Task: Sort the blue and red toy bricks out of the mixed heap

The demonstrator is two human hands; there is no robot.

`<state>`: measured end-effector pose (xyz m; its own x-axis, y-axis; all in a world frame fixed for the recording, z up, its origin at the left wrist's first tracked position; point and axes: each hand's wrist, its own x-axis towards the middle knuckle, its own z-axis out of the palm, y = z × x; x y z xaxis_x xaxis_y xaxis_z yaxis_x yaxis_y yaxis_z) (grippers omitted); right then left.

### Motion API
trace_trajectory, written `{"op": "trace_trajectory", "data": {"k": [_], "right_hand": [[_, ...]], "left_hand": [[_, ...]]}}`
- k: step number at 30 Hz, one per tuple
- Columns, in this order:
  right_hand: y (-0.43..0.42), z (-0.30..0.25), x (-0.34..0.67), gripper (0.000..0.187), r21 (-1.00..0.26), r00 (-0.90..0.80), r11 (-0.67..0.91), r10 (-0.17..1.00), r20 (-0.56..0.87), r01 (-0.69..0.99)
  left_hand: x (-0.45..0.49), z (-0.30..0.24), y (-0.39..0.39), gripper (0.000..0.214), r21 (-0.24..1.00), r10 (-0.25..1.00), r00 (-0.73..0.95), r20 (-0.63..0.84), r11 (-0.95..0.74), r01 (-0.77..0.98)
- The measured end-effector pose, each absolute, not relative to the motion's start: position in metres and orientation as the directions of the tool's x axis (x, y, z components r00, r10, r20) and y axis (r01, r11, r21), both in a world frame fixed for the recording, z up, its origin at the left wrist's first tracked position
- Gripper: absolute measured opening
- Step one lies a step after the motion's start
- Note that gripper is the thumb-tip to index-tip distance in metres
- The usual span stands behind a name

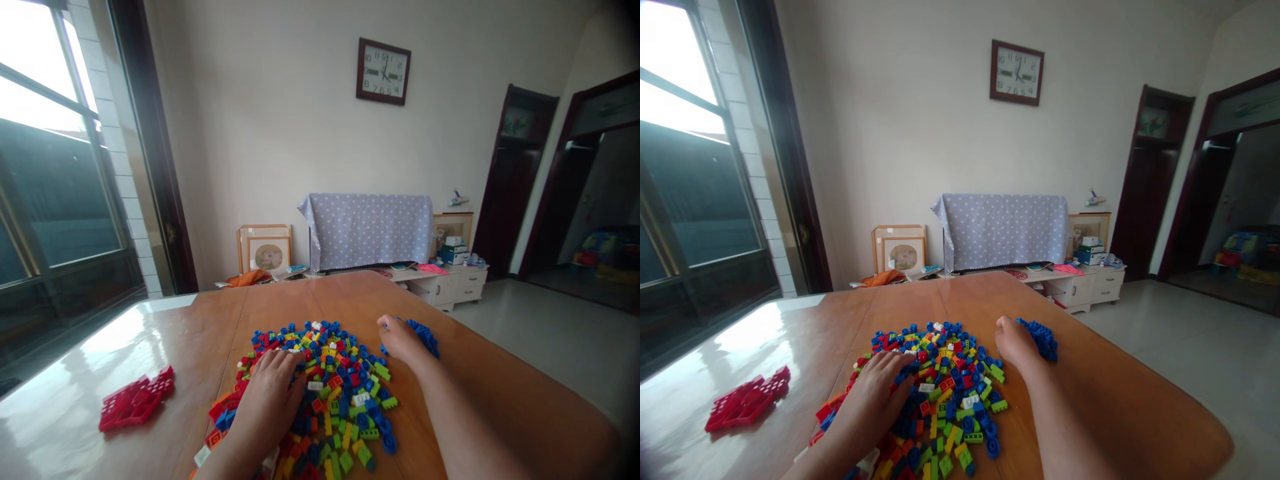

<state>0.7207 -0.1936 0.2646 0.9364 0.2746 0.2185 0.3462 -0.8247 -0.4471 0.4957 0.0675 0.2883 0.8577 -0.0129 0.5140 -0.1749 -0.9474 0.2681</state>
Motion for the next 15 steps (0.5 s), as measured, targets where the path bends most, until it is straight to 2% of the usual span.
{"op": "trace_trajectory", "data": {"k": [6,10,15], "right_hand": [[-0.175,0.257,0.711,0.026,-0.443,0.912,-0.797,0.341,0.229,0.41],[-0.186,0.261,0.716,0.022,-0.426,0.93,-0.829,0.29,0.224,0.361],[-0.191,0.267,0.716,0.031,-0.426,0.935,-0.838,0.252,0.25,0.34]], "left_hand": [[0.497,0.286,0.07,0.029,0.266,-0.011,0.856,0.517,-0.948,-0.173],[0.497,0.287,0.07,0.029,0.26,-0.016,0.857,0.515,-0.95,-0.174],[0.496,0.288,0.071,0.03,0.245,-0.018,0.864,0.504,-0.956,-0.163]]}}
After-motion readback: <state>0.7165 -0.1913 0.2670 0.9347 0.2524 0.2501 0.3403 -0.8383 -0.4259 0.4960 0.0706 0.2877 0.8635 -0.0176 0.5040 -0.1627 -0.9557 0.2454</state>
